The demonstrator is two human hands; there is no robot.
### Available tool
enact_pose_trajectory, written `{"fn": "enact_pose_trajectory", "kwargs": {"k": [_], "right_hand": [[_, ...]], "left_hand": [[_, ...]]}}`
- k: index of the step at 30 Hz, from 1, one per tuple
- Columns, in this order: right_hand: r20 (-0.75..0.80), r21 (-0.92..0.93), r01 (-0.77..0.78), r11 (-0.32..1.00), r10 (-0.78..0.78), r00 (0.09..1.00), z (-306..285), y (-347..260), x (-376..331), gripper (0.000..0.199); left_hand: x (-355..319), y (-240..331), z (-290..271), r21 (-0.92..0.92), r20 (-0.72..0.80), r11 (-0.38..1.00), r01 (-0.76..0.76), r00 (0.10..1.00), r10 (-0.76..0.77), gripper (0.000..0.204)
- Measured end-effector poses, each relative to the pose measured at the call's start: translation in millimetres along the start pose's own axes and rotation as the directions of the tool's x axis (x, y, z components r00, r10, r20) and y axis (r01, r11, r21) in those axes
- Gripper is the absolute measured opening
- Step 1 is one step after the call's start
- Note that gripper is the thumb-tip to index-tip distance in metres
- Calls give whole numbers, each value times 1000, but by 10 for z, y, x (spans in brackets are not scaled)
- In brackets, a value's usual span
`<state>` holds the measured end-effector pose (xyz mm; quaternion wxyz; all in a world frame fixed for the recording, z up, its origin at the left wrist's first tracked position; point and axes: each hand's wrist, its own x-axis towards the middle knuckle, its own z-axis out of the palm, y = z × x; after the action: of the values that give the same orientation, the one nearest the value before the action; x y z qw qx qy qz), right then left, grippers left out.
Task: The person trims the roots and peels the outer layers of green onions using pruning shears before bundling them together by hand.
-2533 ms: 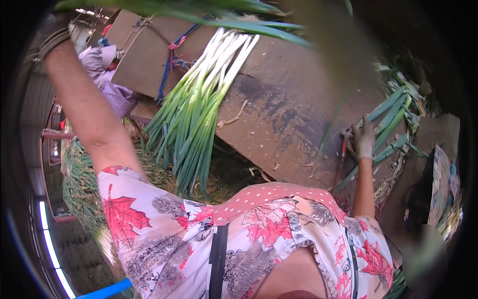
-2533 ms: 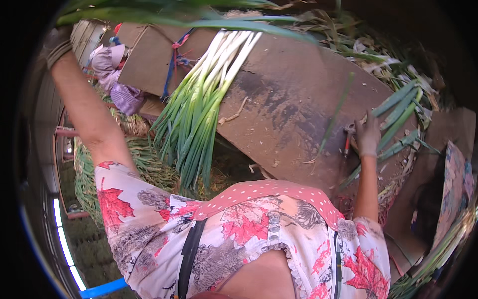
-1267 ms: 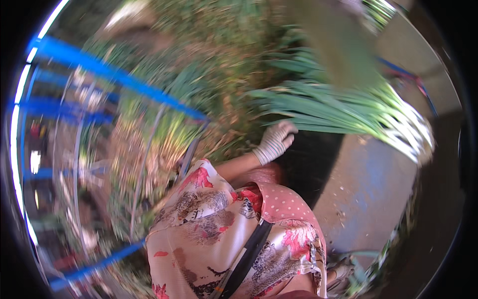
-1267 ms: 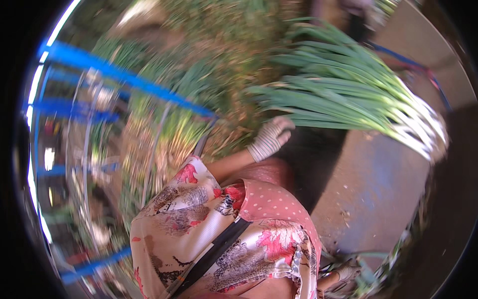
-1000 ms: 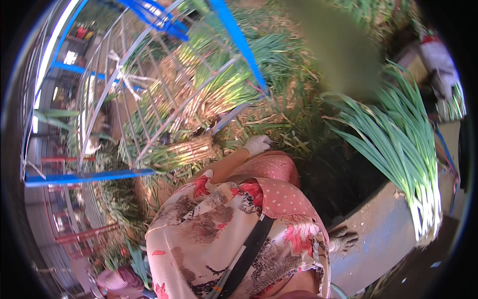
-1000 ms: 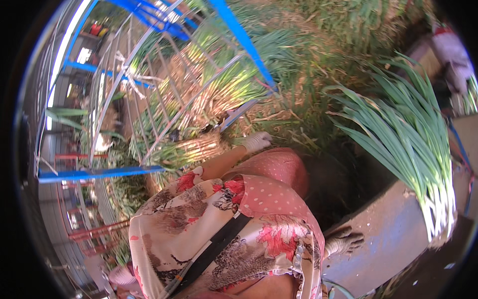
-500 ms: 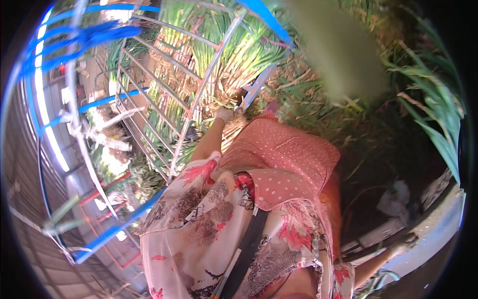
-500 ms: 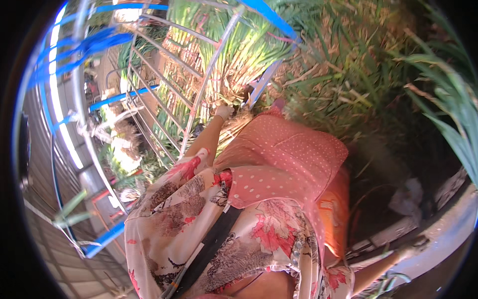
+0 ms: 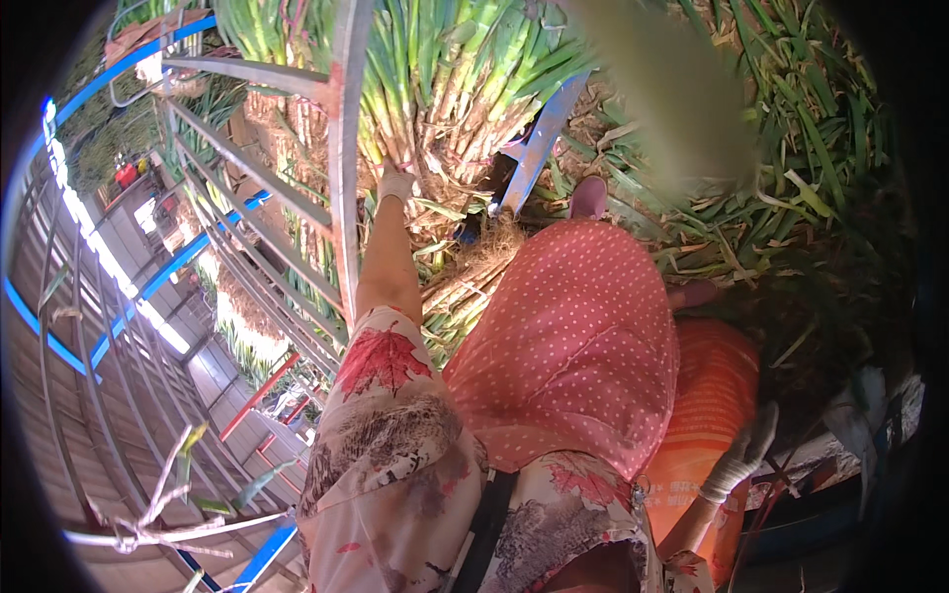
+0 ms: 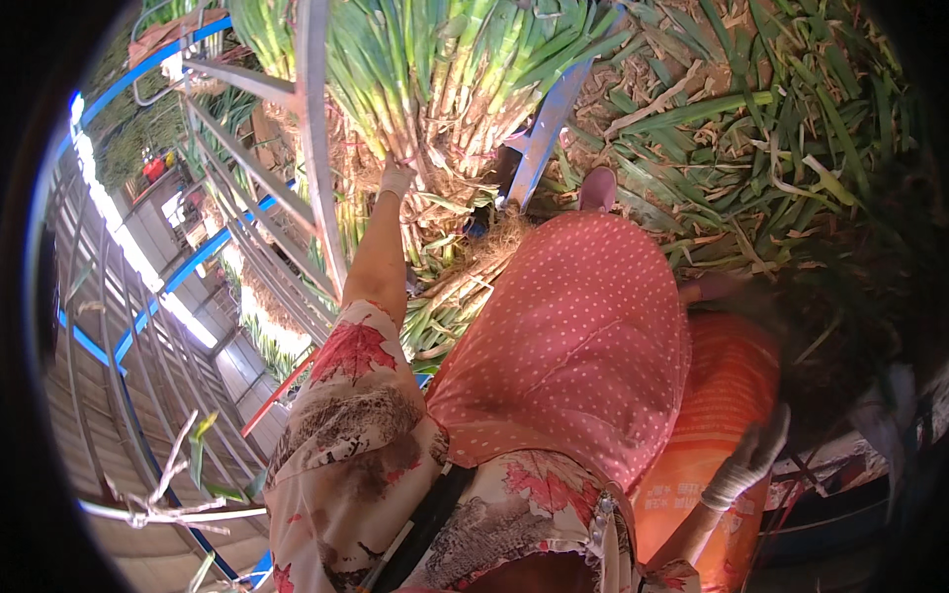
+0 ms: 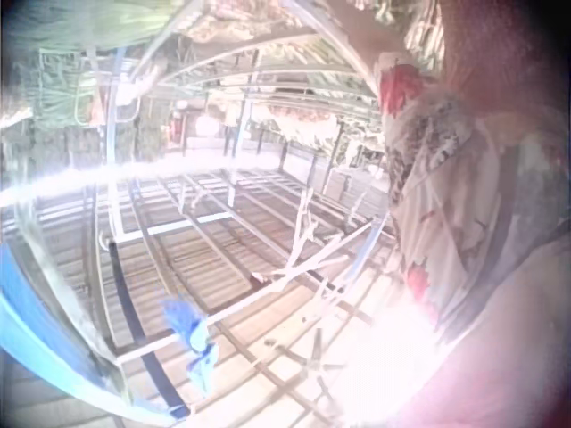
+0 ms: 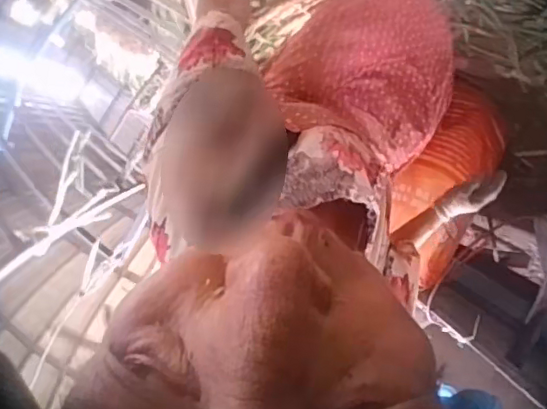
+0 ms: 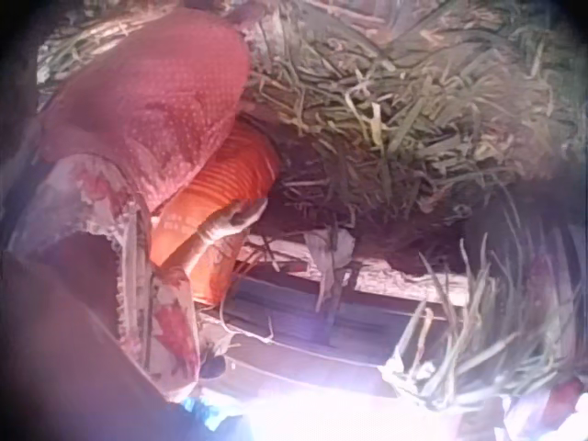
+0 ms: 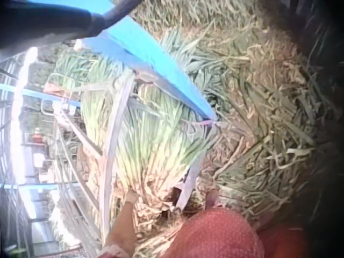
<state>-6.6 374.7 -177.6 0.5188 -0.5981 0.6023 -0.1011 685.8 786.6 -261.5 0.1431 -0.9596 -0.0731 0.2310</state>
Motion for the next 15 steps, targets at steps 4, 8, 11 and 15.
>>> {"fn": "enact_pose_trajectory", "kwargs": {"k": [4,8,11,15], "right_hand": [[216,5,-234,972,228,949,234,379,-136,43],[350,224,-380,898,290,891,648,631,-88,40],[566,401,-511,761,233,791,1259,-39,-234,28],[803,385,-642,663,102,588,1853,-889,-131,31]], "left_hand": [[-411,554,-248,515,71,856,-39,997,3,58],[-1038,562,-233,228,22,970,-85,996,82,40],[-1483,585,-166,81,73,947,-310,950,305,40],[-2467,1404,-69,-562,259,807,-183,887,381,35]]}}
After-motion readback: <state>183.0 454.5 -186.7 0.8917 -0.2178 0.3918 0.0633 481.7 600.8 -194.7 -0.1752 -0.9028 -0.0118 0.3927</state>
